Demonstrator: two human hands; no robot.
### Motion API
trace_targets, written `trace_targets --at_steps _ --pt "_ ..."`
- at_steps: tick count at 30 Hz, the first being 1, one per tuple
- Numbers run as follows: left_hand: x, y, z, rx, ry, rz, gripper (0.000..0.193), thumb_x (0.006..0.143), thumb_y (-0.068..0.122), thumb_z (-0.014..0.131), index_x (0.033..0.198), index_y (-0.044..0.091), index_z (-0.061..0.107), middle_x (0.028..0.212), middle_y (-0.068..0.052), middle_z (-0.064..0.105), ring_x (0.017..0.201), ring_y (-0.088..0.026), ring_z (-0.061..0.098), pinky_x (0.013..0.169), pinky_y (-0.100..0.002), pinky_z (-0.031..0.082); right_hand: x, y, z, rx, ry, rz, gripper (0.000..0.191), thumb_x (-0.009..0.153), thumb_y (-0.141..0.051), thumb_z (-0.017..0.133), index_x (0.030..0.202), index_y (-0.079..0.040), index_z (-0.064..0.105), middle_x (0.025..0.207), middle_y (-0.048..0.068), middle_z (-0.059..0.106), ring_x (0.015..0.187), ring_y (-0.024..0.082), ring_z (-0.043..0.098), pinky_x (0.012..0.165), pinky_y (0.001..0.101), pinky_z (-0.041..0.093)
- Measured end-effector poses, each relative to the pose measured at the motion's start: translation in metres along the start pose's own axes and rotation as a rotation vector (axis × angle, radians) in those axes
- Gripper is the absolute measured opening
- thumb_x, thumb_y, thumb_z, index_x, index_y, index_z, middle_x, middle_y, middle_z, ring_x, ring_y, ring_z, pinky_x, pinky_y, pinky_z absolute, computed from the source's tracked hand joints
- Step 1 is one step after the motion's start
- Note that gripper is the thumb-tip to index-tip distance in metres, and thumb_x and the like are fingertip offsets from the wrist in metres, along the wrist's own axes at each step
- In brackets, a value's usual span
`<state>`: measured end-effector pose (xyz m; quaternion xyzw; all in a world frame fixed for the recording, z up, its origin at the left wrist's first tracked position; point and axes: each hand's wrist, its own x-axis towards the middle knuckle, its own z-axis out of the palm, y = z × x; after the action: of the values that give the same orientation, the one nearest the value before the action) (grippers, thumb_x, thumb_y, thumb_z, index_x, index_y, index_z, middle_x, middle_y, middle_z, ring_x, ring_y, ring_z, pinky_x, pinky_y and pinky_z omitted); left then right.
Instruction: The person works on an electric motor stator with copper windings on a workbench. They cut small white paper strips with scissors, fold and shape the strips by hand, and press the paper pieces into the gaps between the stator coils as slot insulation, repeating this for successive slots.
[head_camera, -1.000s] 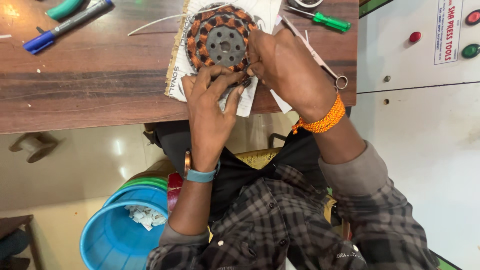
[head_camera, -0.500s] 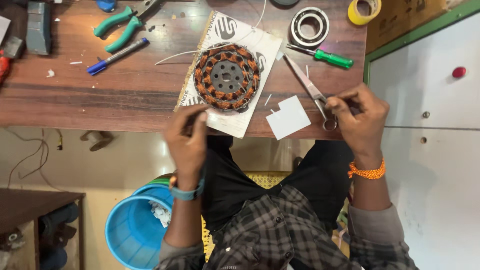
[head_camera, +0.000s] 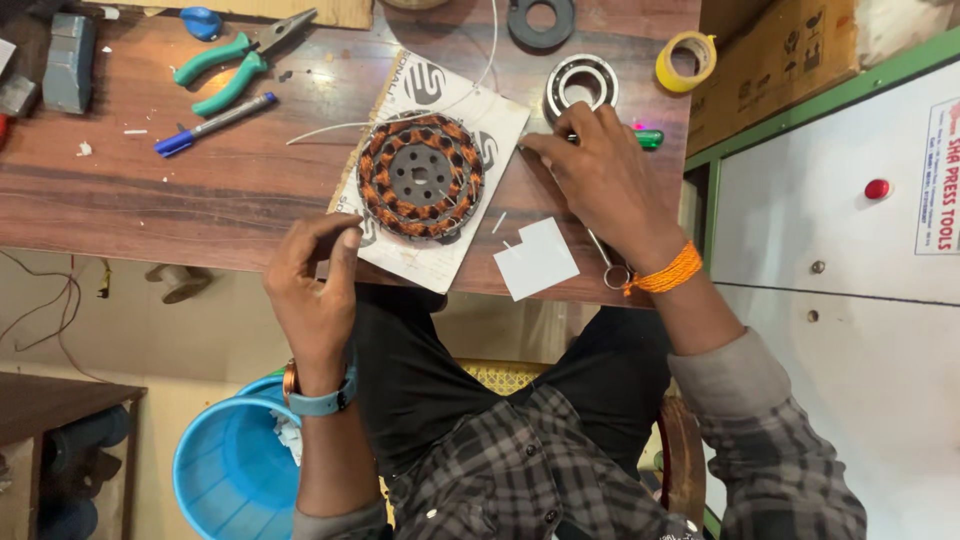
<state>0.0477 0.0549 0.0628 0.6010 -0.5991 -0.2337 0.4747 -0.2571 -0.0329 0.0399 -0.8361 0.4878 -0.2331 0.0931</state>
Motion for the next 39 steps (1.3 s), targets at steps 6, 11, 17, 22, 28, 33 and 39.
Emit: trace_targets --at_steps 6,11,17,22,28,33,39 --pt "-0.011 0.005 -0.016 0.066 0.112 0.049 0.008 0.104 0.004 0.071 0.111 0.000 0.072 0.098 -0.010 0.069 0.090 -0.020 0.067 0.083 -0.030 0.053 -0.019 -0.014 -0.003 -0.104 0.056 -0.086 0.030 0.089 0.000 0.069 0.115 -0.012 0.075 0.135 0.010 0.060 0.122 0.033 0.051 0.104 0.0430 0.045" --pt "-0.049 0.021 0.016 0.185 -0.102 0.334 0.024 0.085 0.000 0.070 0.108 0.009 0.070 0.098 -0.007 0.070 0.092 -0.027 0.066 0.081 -0.038 0.052 -0.045 -0.014 -0.019 -0.024 0.053 0.023 0.039 0.092 0.010 0.064 0.123 -0.012 0.074 0.140 0.007 0.060 0.130 0.032 0.049 0.113 0.0443 0.045" --pt "-0.071 0.010 0.091 0.303 -0.424 0.449 0.060 0.081 0.017 0.077 0.139 0.005 0.063 0.141 -0.013 0.058 0.118 -0.030 0.054 0.090 -0.041 0.042 -0.046 -0.018 -0.008 -0.125 -0.062 -0.160 0.041 0.089 0.003 0.068 0.127 -0.011 0.071 0.144 0.006 0.058 0.140 0.033 0.043 0.111 0.0473 0.037" --pt "-0.086 -0.024 0.088 0.319 -0.356 0.639 0.040 0.089 0.007 0.073 0.129 0.011 0.074 0.129 -0.003 0.067 0.105 -0.022 0.061 0.086 -0.037 0.049 -0.058 -0.032 -0.019 -0.110 -0.115 0.003 0.045 0.091 -0.013 0.071 0.135 -0.006 0.065 0.150 0.006 0.053 0.145 0.034 0.037 0.116 0.0513 0.034" --pt "-0.075 -0.041 -0.035 0.224 -0.002 0.498 0.010 0.094 0.019 0.078 0.102 0.015 0.075 0.107 -0.001 0.075 0.093 -0.021 0.069 0.086 -0.042 0.052 -0.094 -0.051 -0.028 -0.114 -0.156 -0.037 0.071 0.072 -0.043 0.077 0.132 -0.006 0.064 0.146 0.008 0.053 0.142 0.036 0.035 0.115 0.0594 0.026" --pt "0.018 -0.079 -0.117 0.698 0.549 0.487 0.018 0.101 0.000 0.076 0.116 0.007 0.081 0.110 -0.011 0.071 0.107 -0.031 0.064 0.108 -0.054 0.042 -0.127 -0.058 -0.009 -0.162 0.013 -0.060 0.039 0.082 -0.020 0.080 0.120 -0.015 0.073 0.131 -0.001 0.066 0.134 0.027 0.047 0.118 0.0531 0.032" --pt "0.082 -0.076 -0.085 0.561 0.245 0.330 0.040 0.091 0.005 0.075 0.129 0.001 0.064 0.121 -0.018 0.065 0.112 -0.036 0.059 0.096 -0.053 0.046 -0.143 -0.062 0.002 -0.098 0.272 -0.073 0.015 0.084 -0.005 0.081 0.096 -0.014 0.080 0.095 -0.004 0.072 0.104 0.021 0.059 0.105 0.0444 0.040"
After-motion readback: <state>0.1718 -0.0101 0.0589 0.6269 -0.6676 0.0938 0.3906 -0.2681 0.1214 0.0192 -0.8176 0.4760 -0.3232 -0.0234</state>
